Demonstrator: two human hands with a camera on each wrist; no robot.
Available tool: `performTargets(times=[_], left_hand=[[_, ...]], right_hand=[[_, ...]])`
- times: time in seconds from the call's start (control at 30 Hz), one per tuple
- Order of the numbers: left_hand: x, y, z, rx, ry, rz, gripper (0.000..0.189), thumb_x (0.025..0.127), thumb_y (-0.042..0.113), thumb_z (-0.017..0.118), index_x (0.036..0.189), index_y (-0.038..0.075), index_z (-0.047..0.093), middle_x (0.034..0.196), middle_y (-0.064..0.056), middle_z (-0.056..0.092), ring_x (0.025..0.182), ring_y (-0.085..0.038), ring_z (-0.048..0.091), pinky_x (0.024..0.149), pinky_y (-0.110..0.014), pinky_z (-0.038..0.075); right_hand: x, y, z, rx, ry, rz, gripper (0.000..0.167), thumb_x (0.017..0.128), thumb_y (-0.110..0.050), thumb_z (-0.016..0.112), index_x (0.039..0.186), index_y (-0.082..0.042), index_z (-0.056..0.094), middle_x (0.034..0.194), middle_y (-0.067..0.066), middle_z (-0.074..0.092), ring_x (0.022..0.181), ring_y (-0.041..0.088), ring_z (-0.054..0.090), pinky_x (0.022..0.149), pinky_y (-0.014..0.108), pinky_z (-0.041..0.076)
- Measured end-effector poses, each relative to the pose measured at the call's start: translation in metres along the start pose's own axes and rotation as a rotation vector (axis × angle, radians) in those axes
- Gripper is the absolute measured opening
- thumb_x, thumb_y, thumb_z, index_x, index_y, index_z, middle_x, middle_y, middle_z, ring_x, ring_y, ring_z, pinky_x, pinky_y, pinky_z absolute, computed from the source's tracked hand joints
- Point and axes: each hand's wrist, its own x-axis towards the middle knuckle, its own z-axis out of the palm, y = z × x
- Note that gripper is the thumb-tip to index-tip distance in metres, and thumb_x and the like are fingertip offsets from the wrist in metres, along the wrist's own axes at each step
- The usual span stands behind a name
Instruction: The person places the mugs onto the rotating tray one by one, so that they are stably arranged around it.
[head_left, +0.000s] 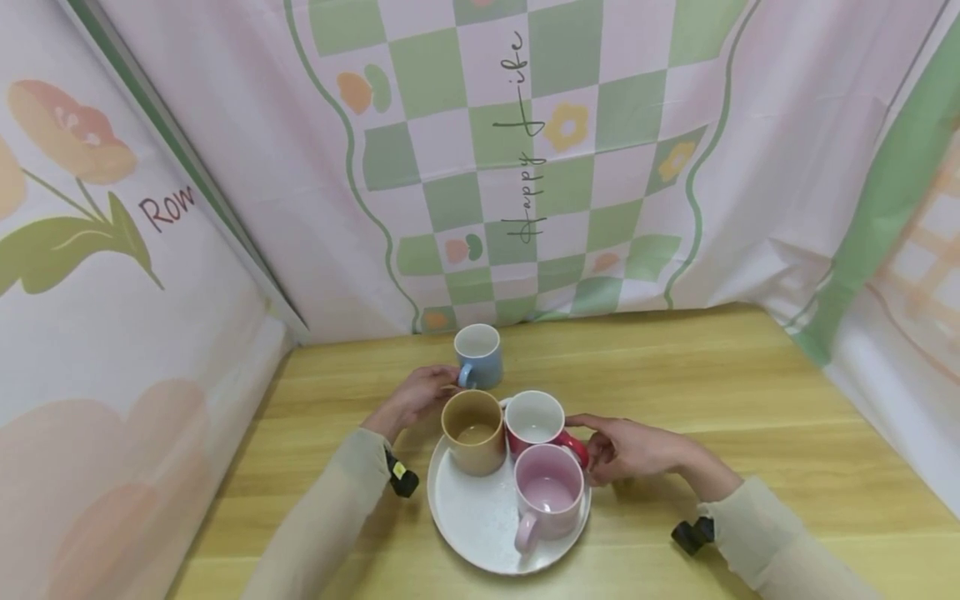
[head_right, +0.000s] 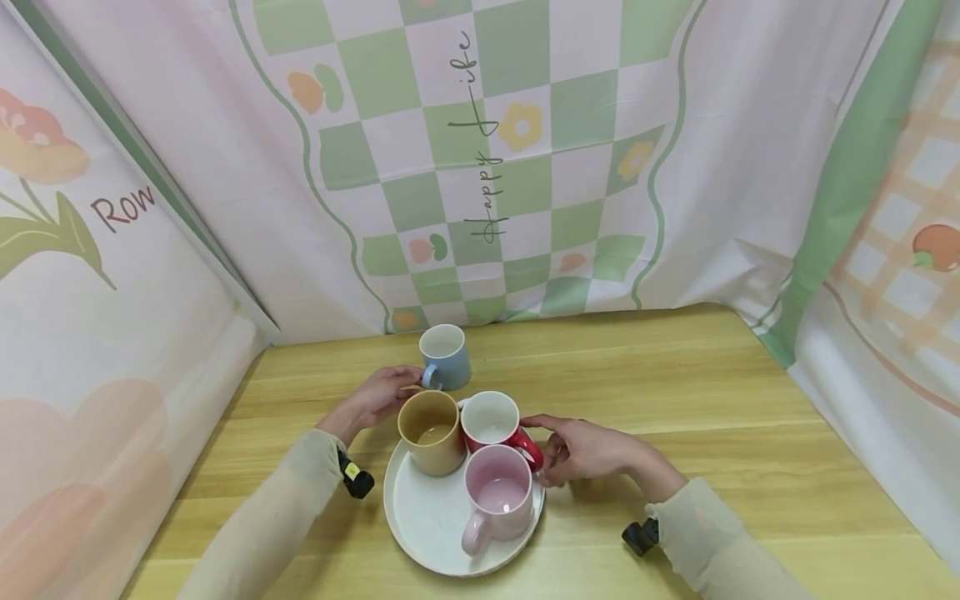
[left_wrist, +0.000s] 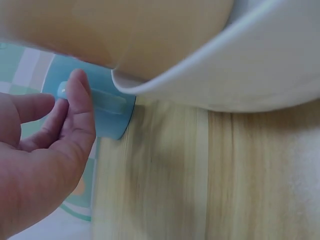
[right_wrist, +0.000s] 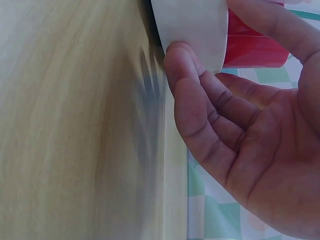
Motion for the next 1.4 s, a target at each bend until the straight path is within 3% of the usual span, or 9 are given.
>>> performTargets(times=[0.17, 0.33, 0.57, 0.8, 1.23, 1.4], left_hand=[[0.0, 0.001, -0.005, -0.056, 0.034, -0.017, 0.032, 0.103, 0.001, 0.045, 0.13, -0.013, 0.053, 0.122, -0.027, 0.063, 0.085, -0.011, 0.068, 0.094, -0.03, 0.057], [-0.001, 0.004, -0.01, -0.073, 0.061, -0.058, 0.034, 0.104, 0.005, 0.046, 0.133, -0.01, 0.052, 0.117, -0.023, 0.064, 0.08, -0.01, 0.068, 0.082, -0.02, 0.058], [0.002, 0.007, -0.009, -0.059, 0.052, -0.087, 0.038, 0.104, 0.014, 0.05, 0.136, -0.008, 0.053, 0.103, -0.013, 0.067, 0.077, -0.007, 0.068, 0.08, -0.019, 0.058], [0.005, 0.009, -0.004, -0.035, 0.048, -0.083, 0.035, 0.105, 0.018, 0.051, 0.126, -0.008, 0.058, 0.089, -0.003, 0.067, 0.074, -0.005, 0.067, 0.077, -0.019, 0.058], [0.007, 0.008, 0.0, -0.057, 0.067, -0.074, 0.03, 0.104, 0.02, 0.053, 0.116, -0.007, 0.06, 0.082, 0.001, 0.061, 0.063, -0.002, 0.054, 0.057, -0.013, 0.044], [0.007, 0.006, 0.0, -0.063, 0.075, -0.074, 0.028, 0.103, 0.019, 0.053, 0.116, -0.005, 0.06, 0.085, 0.0, 0.061, 0.065, -0.003, 0.053, 0.055, -0.013, 0.042]], right_hand=[[0.0, 0.0, 0.0, 0.013, -0.002, -0.005, 0.084, 0.083, -0.007, 0.074, 0.154, 0.0, 0.028, 0.098, 0.007, 0.071, 0.088, 0.014, 0.068, 0.076, 0.025, 0.059], [-0.001, 0.001, 0.001, 0.028, -0.003, -0.007, 0.083, 0.083, -0.002, 0.071, 0.154, 0.0, 0.028, 0.096, 0.008, 0.071, 0.085, 0.015, 0.068, 0.073, 0.027, 0.06], [-0.001, 0.001, 0.001, 0.009, 0.01, -0.006, 0.083, 0.083, -0.006, 0.074, 0.153, 0.0, 0.03, 0.095, 0.006, 0.07, 0.085, 0.013, 0.068, 0.073, 0.026, 0.059], [-0.001, 0.001, 0.001, 0.011, 0.012, -0.004, 0.083, 0.083, -0.008, 0.074, 0.153, 0.0, 0.03, 0.095, 0.006, 0.07, 0.086, 0.014, 0.068, 0.073, 0.025, 0.059], [-0.001, 0.002, 0.001, 0.017, -0.001, -0.018, 0.083, 0.083, -0.005, 0.073, 0.153, 0.001, 0.028, 0.096, 0.007, 0.07, 0.086, 0.014, 0.068, 0.073, 0.026, 0.059], [-0.001, 0.002, 0.0, 0.019, -0.001, -0.018, 0.083, 0.083, -0.005, 0.073, 0.153, 0.001, 0.028, 0.096, 0.007, 0.07, 0.086, 0.015, 0.068, 0.073, 0.026, 0.059]])
